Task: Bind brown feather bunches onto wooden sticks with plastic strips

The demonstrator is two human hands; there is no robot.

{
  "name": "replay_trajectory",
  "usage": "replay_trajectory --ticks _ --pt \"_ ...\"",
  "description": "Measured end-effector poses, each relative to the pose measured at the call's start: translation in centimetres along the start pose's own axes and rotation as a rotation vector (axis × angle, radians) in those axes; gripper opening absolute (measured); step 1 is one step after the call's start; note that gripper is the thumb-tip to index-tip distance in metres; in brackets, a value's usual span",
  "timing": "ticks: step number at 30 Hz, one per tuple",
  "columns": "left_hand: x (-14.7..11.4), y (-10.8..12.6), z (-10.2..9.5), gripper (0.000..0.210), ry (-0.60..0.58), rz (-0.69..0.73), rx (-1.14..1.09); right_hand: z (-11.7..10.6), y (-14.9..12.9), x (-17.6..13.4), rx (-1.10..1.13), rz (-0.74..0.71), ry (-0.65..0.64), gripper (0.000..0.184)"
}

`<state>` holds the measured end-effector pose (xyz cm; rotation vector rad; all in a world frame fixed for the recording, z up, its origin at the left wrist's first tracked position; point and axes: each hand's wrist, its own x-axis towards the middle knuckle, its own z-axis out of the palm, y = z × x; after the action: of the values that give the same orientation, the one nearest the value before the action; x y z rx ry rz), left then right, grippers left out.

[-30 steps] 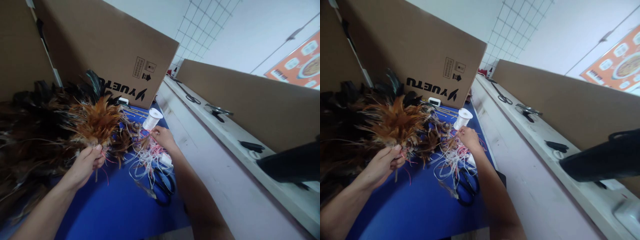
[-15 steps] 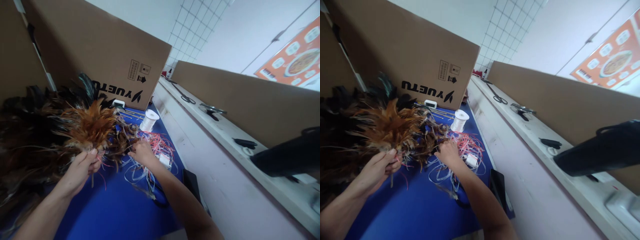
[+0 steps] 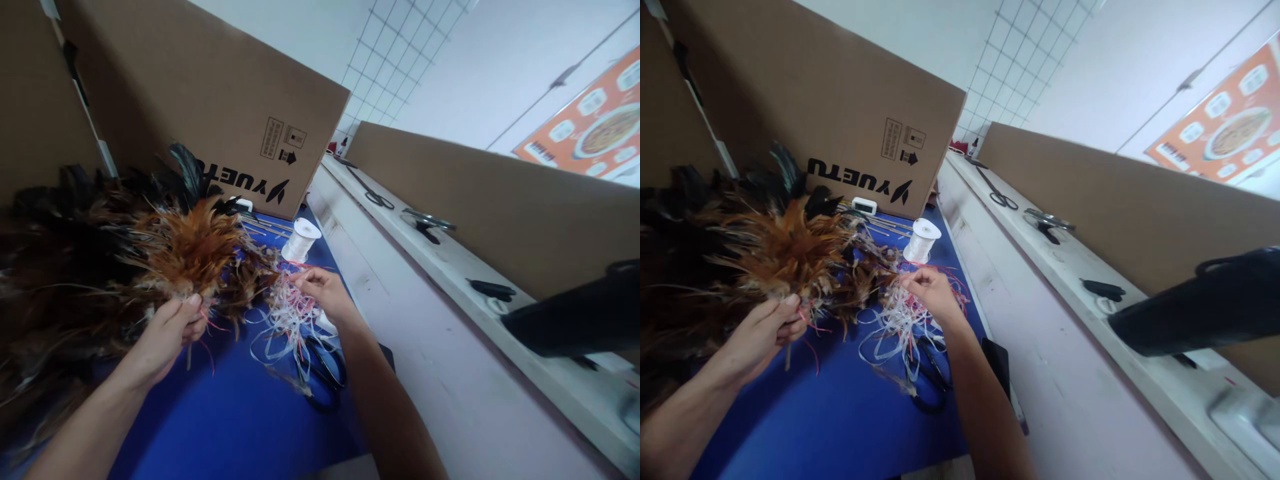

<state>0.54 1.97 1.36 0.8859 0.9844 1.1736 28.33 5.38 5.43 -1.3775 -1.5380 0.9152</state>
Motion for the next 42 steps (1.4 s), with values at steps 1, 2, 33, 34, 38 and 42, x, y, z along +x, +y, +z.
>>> replay_trajectory --ticks 1,2,33,34,38,42 --pt "0.0 0.1 0.1 0.045 0.002 -0.003 0.002 -0.4 -0.3 -0.4 0.135 0.033 0.001 0.02" --pt "-0.1 0.2 0.1 0.044 0.006 -0.006 0.005 -0.8 -0.6 -0.8 0.241 0.054 -0.002 0.022" --pt "0.2 -0.4 -0.3 0.045 -0.036 -0.007 0.055 0.5 -3.6 -3.0 -0.469 -0.328 -0.096 0.012" --pt "0.3 -0.4 -0.4 0.045 -0.038 -0.006 0.063 -0.3 -4.6 -3.5 -0.441 -0.316 -0.031 0.01" --pt "0.3 -0.2 -0.2 0.046 -0.031 -0.005 0.074 -2.6 -8.2 -6.4 -0.356 -0.335 0.162 0.005" --pt "0.4 -0.1 -0.1 0.051 -0.006 -0.022 0.055 -3.8 -9.8 -9.5 -0.141 -0.334 0.179 0.003"
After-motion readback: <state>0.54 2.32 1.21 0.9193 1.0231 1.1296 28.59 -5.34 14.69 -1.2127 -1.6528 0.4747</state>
